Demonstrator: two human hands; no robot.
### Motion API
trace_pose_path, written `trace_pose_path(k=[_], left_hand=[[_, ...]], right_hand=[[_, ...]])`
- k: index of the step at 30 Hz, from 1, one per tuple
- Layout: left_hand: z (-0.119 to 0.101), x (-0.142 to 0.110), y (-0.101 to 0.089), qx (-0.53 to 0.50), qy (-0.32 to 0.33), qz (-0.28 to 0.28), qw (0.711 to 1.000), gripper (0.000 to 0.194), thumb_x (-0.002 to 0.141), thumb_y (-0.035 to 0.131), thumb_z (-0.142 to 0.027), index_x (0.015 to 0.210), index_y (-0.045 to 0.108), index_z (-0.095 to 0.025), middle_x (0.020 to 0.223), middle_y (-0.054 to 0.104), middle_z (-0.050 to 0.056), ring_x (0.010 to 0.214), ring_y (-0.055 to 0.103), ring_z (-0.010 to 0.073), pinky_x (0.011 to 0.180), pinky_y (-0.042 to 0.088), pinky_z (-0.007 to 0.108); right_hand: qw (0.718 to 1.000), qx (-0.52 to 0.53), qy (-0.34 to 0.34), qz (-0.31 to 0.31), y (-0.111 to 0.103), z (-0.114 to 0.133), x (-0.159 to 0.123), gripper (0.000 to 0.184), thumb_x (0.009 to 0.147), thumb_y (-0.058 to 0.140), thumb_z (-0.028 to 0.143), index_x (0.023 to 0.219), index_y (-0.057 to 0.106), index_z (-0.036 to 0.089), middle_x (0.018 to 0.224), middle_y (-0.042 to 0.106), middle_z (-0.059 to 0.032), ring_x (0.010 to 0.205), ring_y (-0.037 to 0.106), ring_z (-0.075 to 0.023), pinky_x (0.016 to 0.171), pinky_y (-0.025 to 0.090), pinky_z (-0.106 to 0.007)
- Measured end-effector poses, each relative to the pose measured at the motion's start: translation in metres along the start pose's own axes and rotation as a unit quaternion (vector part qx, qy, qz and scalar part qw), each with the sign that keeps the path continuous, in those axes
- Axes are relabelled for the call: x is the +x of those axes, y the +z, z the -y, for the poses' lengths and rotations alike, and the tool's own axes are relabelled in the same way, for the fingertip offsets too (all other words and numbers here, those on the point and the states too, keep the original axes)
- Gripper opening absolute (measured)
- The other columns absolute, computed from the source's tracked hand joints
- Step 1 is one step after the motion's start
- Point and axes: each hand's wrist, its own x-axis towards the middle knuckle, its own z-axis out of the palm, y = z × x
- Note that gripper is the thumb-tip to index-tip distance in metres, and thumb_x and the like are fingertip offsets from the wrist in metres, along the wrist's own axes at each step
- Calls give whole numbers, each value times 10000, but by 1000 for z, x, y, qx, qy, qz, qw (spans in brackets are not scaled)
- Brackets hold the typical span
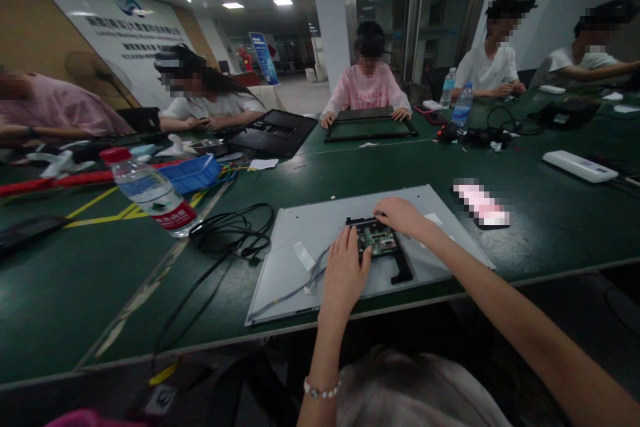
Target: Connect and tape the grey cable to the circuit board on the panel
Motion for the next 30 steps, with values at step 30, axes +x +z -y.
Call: trace_pose_path(k=[30], left_hand=[[-3,-1,-3,5,-11,11,1000,512,961,368,-370,1388,372,-87,1440,449,182,1337,422,270,1100,351,438]], right_hand=[[999,-48,25,-3,-7,-49,-51,221,889,515,175,943,727,206,982,732,-85,925,669,-239,833,491,-351]])
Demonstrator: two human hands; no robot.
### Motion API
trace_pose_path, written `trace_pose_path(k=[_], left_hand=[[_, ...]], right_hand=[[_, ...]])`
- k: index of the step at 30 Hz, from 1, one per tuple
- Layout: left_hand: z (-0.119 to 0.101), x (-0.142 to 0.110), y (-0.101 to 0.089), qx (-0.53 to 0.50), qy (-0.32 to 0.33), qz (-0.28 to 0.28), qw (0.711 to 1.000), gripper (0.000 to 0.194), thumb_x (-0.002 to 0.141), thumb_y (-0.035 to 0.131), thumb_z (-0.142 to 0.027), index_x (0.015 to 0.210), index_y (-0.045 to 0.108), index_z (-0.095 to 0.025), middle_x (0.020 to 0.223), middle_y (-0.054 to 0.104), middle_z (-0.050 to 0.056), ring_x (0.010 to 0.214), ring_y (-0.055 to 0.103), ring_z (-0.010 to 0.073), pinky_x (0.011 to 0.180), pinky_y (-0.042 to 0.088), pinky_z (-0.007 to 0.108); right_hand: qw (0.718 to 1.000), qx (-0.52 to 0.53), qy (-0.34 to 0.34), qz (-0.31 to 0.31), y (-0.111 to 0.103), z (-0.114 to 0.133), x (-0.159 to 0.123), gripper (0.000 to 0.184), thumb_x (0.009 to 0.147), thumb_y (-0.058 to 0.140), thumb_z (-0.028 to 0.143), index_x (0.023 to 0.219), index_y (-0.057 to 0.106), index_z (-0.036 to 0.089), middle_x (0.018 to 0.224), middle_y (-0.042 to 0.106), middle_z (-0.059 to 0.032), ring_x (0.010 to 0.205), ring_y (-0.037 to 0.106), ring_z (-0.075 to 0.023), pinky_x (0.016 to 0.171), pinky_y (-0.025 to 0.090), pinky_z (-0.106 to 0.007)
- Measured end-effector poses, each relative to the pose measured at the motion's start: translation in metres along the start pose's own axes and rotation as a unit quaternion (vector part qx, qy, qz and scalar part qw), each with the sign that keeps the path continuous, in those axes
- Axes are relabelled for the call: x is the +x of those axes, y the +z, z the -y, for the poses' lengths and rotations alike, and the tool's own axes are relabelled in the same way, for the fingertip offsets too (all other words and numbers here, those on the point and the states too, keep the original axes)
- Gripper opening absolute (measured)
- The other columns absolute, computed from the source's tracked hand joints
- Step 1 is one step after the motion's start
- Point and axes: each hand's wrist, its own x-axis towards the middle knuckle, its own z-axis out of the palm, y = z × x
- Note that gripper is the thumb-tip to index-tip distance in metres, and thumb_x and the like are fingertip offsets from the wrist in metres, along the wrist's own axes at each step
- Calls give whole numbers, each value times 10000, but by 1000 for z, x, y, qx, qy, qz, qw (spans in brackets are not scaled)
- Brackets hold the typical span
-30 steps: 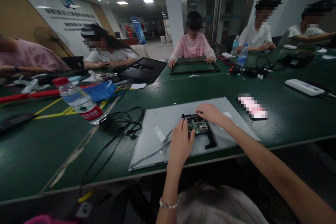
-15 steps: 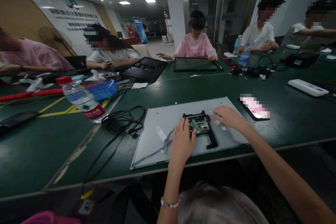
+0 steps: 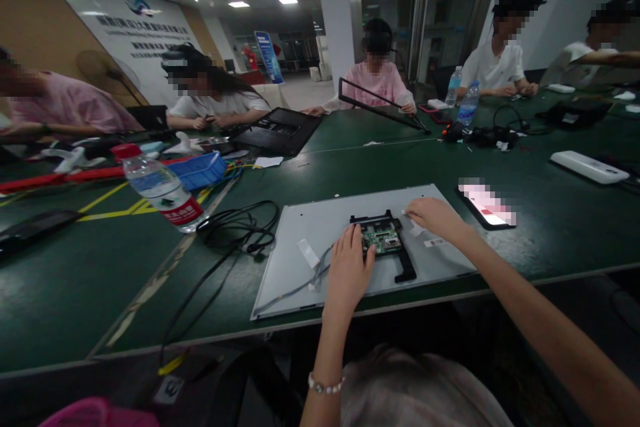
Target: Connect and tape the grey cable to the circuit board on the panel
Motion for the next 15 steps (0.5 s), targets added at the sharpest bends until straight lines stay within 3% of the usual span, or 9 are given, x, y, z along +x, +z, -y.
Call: trace_pose_path(k=[7,15], left_hand=[[0,0,2,-4,6,-9,1000,500,959,375,-362,1393,360,-113,1440,451,173,1328,434,271,1091,356,454],[1,0,2,2,0,0,1000,509,960,376,-369,1383,372,-86,1440,447,184,1333,426,278,1085,370,445]], right_hand=[[997,51,11,-52,-7,20,22,247,912,500,203,1040,712,202,1083,718,-68,1010,650,-231,899,474,-346],[999,49,-18,9,-3,57,46,247,885,501,156,940,740,187,993,733,-90,965,655,-229,850,468,-308]])
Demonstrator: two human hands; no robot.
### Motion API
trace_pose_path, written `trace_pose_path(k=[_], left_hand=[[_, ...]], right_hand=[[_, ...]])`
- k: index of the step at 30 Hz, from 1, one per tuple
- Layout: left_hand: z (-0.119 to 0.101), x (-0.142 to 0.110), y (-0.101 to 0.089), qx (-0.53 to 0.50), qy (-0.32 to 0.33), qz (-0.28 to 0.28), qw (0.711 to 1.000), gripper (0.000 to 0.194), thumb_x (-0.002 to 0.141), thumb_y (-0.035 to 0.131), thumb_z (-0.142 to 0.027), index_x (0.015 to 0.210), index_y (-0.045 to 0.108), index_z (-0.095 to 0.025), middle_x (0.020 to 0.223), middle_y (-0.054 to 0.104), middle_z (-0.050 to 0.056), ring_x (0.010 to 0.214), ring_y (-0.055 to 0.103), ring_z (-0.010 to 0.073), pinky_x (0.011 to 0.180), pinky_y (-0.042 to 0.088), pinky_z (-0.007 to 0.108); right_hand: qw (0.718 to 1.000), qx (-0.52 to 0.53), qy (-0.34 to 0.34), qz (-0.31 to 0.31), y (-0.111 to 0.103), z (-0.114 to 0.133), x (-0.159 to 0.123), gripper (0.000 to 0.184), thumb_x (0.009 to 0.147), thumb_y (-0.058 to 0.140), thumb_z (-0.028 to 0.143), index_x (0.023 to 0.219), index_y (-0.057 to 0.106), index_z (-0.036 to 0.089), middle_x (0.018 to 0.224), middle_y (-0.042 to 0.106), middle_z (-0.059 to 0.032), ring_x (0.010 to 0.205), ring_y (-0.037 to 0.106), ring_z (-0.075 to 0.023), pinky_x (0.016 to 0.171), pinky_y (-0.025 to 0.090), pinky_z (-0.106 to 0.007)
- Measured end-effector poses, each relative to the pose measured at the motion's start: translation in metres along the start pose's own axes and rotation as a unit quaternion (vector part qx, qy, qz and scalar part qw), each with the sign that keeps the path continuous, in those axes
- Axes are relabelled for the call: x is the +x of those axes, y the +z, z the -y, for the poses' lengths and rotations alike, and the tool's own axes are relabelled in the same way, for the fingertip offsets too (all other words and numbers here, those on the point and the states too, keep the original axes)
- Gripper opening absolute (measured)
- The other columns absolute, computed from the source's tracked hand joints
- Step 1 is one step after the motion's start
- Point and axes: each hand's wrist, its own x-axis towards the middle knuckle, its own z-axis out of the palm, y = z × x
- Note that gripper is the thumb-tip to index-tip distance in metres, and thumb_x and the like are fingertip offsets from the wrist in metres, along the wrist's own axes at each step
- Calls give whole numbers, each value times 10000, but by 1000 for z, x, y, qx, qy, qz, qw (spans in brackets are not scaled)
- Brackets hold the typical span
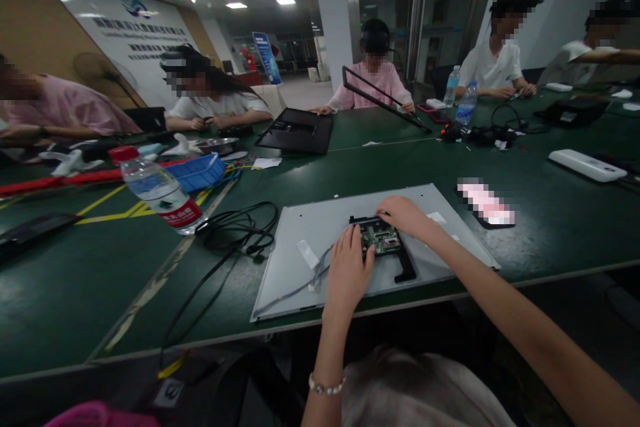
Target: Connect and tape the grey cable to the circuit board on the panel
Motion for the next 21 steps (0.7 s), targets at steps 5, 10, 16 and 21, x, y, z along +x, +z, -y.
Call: trace_pose_path(k=[5,10,16,21], left_hand=[[-1,0,1,-1,6,-6,1000,505,965,362,-369,1388,370,-92,1443,448,170,1335,425,265,1108,341,429],[0,0,3,-5,9,-16,1000,508,959,380,-363,1385,372,-86,1433,459,180,1332,429,263,1110,339,432],[-2,0,-1,-8,2,-5,1000,504,955,383,-355,1380,381,-84,1429,462,186,1329,434,270,1097,354,441],[-4,0,-3,-10,3,-4,1000,500,956,377,-355,1376,387,-83,1431,457,193,1332,429,270,1092,357,455]], right_hand=[[1000,8,-8,19,4,-2,-2,242,888,497,186,951,731,173,1008,721,-100,968,646,-220,869,455,-300],[999,28,-17,9,-4,-8,-12,248,885,516,218,1046,699,176,1080,706,-90,1034,626,-223,926,445,-318],[995,83,-10,-49,-16,-34,-63,270,886,508,238,1087,683,196,1123,698,-75,1054,631,-231,955,457,-384],[994,100,-22,-26,-11,-48,-99,255,844,595,287,1077,690,245,1139,698,-53,1065,631,-236,948,474,-411]])
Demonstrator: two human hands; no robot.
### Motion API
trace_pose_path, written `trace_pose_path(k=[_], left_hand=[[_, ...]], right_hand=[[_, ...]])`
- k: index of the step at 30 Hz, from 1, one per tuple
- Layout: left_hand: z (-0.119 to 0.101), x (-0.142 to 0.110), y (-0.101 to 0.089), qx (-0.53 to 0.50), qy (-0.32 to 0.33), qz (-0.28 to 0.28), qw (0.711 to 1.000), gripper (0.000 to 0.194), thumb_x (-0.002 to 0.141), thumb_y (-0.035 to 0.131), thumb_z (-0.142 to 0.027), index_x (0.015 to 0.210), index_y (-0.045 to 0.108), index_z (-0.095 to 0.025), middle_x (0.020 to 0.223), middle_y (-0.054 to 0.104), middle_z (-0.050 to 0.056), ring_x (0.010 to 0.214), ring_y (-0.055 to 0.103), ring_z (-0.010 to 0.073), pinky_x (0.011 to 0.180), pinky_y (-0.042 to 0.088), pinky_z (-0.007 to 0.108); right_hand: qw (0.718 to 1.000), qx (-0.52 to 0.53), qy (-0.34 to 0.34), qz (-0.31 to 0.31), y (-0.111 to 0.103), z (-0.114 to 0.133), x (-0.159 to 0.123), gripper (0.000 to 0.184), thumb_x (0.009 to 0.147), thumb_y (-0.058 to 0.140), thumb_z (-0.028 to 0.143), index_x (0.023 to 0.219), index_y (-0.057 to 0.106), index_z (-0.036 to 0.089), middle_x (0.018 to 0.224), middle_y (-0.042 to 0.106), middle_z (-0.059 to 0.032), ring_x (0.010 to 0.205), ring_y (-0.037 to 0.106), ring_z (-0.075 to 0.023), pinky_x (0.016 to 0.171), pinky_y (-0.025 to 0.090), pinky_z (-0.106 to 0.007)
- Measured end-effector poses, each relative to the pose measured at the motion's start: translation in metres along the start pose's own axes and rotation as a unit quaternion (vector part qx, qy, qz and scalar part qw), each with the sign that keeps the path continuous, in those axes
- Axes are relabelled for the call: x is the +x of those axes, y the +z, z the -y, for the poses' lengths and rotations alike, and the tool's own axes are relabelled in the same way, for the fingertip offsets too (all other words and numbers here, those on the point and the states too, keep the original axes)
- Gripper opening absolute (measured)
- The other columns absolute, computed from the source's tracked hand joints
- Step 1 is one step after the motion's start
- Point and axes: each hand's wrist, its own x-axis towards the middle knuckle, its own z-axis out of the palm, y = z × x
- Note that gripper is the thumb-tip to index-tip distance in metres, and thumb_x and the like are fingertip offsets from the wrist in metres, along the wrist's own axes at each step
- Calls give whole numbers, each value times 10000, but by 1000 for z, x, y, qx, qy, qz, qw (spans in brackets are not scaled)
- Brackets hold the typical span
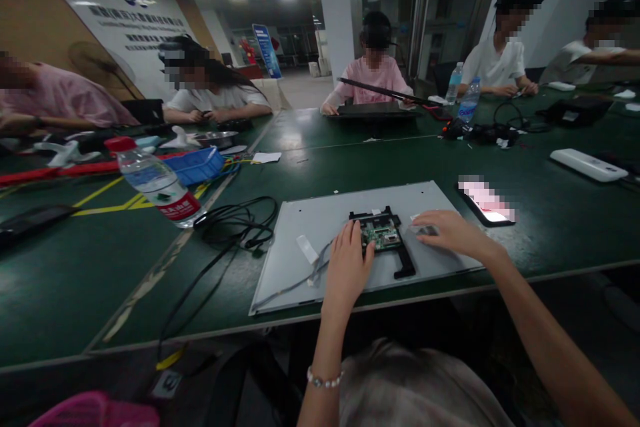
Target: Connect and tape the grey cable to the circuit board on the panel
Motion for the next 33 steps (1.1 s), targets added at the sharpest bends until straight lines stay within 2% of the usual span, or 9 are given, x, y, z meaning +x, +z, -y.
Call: trace_pose_path(k=[7,13,17,22,25,29,33], left_hand=[[2,-1,0,0,-1,1,1000,501,959,368,-362,1378,384,-87,1435,454,187,1337,423,271,1099,347,451],[3,-1,3,5,0,0,1000,505,958,372,-364,1383,378,-92,1441,447,183,1338,420,268,1099,348,451],[3,0,3,6,-4,3,1000,511,956,380,-368,1383,379,-87,1440,450,183,1341,417,268,1099,350,437],[1,1,2,7,-2,6,1000,511,958,379,-362,1387,373,-85,1442,447,183,1337,422,266,1100,348,435],[0,1,2,9,-3,9,1000,509,957,382,-358,1383,378,-80,1442,446,188,1338,420,269,1100,349,443],[0,0,2,8,-3,5,1000,511,957,378,-365,1383,380,-82,1441,446,190,1335,424,271,1097,354,442],[0,-1,1,3,0,0,1000,505,955,383,-365,1383,380,-97,1437,453,187,1339,421,274,1093,358,454]], right_hand=[[995,-101,16,-16,14,14,-5,225,924,506,275,1018,690,187,1087,707,-83,1021,636,-240,899,490,-389],[985,-166,35,-25,18,21,-5,221,932,475,204,981,688,172,1046,713,-94,980,644,-239,849,485,-354],[982,-159,81,-61,23,30,-6,232,945,450,213,993,674,175,1065,708,-85,949,653,-219,818,475,-319],[978,-135,133,-88,32,61,-7,217,955,447,245,944,661,209,958,722,-44,841,666,-194,705,457,-279],[974,-145,144,-95,36,73,-7,221,954,440,228,918,657,207,930,724,-51,825,662,-198,687,449,-279],[975,-141,128,-116,42,74,-7,237,949,430,217,909,664,211,948,725,-70,863,656,-217,730,474,-304],[979,-82,114,-149,46,69,-8,261,949,417,241,935,676,219,988,727,-73,898,660,-229,793,504,-337]])
